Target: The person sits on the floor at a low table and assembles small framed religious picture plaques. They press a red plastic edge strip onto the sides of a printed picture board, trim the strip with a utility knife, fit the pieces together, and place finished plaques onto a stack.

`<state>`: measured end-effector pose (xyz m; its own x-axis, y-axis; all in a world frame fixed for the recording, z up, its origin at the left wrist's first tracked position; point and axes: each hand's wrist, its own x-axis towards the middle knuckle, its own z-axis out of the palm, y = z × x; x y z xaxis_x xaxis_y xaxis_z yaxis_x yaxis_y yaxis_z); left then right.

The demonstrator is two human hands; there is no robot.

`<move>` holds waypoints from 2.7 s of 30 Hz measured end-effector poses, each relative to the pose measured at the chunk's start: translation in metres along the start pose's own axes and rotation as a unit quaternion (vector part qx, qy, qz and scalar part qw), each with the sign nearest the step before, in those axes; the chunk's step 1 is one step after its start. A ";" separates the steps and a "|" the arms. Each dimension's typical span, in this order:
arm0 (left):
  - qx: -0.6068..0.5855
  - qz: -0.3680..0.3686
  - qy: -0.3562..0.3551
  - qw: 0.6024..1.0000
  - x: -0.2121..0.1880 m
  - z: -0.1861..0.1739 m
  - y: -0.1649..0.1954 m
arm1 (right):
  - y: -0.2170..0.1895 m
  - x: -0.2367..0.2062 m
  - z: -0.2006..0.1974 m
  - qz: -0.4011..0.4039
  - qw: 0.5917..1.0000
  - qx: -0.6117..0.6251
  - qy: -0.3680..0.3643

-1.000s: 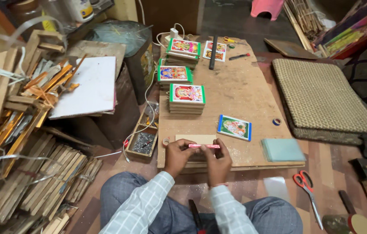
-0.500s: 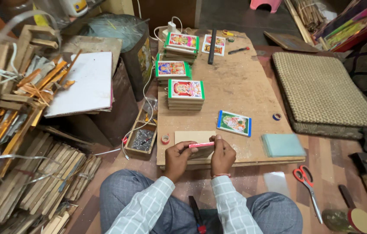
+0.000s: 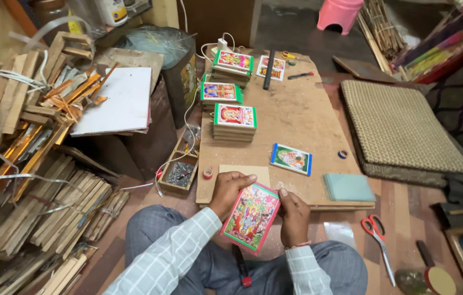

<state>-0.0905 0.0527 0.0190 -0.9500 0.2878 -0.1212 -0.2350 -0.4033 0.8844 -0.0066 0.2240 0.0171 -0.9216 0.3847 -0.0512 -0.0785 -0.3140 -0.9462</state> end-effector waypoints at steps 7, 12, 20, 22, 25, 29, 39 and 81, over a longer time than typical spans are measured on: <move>0.001 -0.046 0.012 0.999 -0.016 -0.004 -0.025 | 0.029 -0.014 -0.019 0.001 1.000 0.004 0.030; -0.001 -0.129 -0.058 0.990 -0.044 -0.013 -0.036 | 0.045 -0.009 -0.041 -0.003 0.995 0.024 0.098; 0.028 -0.130 -0.156 0.979 -0.097 -0.015 -0.039 | 0.042 -0.012 -0.076 -0.130 0.971 -0.045 0.194; 0.015 -0.157 -0.145 0.977 -0.104 -0.001 -0.038 | 0.035 -0.032 -0.070 -0.141 0.966 -0.013 0.216; 0.029 -0.142 -0.110 0.983 -0.113 0.020 -0.034 | 0.005 -0.062 -0.070 -0.099 0.966 0.084 0.223; 0.148 -0.089 -0.085 0.981 -0.114 0.044 -0.026 | -0.044 -0.108 -0.087 -0.102 0.971 0.017 0.218; 0.189 0.007 -0.199 0.962 -0.140 0.168 -0.048 | -0.087 -0.185 -0.138 -0.068 0.925 0.246 0.280; 0.369 0.359 -0.410 0.752 -0.206 0.183 -0.108 | 0.052 -0.257 -0.305 0.026 0.871 -0.400 0.284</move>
<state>0.1687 0.1959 0.0305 -0.2588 0.7874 0.5594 0.7449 -0.2060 0.6346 0.3421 0.3735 -0.1163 -0.5612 0.8270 -0.0346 0.4565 0.2743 -0.8464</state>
